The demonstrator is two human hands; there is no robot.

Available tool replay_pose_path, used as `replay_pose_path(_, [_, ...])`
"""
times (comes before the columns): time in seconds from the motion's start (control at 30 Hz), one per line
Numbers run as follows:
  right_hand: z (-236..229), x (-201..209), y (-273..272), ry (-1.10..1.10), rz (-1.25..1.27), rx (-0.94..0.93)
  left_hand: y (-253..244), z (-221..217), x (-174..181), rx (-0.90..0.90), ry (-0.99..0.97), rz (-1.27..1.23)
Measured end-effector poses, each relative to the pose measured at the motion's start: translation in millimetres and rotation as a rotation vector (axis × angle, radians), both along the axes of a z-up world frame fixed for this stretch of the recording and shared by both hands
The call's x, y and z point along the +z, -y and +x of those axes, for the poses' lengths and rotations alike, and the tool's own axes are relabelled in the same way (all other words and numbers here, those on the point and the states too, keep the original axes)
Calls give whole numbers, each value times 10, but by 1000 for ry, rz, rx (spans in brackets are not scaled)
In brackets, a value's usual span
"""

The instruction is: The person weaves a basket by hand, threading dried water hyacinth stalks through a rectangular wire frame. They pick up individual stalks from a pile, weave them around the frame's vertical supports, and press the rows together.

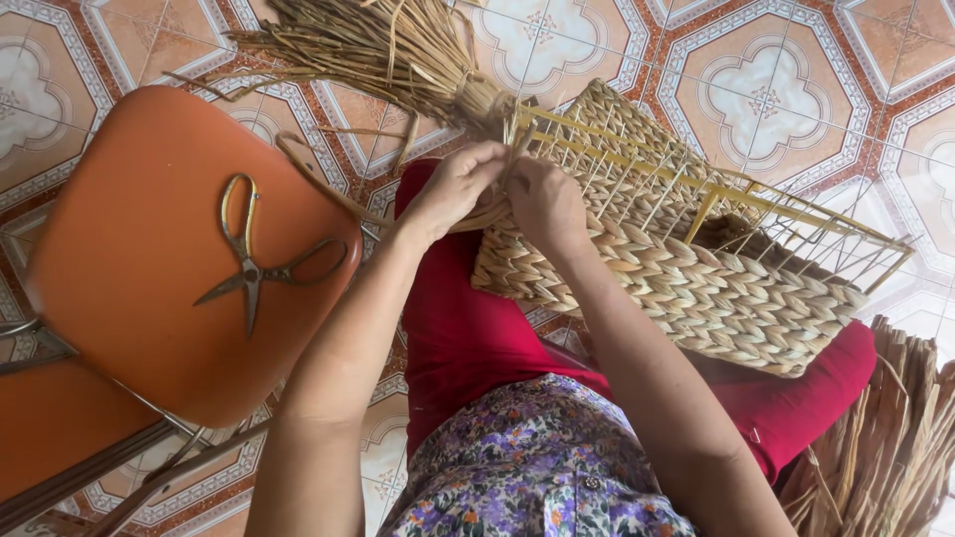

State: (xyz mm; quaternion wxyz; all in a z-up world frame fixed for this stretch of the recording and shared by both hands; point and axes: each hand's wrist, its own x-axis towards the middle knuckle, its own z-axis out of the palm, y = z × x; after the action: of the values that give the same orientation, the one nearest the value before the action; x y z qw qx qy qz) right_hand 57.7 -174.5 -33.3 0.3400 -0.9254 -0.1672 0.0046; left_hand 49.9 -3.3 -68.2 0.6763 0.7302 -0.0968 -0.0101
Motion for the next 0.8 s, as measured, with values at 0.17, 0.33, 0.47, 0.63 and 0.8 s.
replay_pose_path(0.17, [-31,-90,14,8,-4,12,6,-30,-166,-56,-273,-176])
replay_pose_path(0.33, [-165,-127,75,250,102,19,126,1,-216,180,-301,-7])
replay_pose_path(0.47, [-154,-43,131,-93,326,-127,-69,-63,-569,300,-492,-236])
replay_pose_path(0.63, [-88,-28,146,-299,406,-125,-259,-342,-280,230,-455,-829])
replay_pose_path(0.8, [-81,109,97,-374,372,-99,-318,-541,318,146,-290,460])
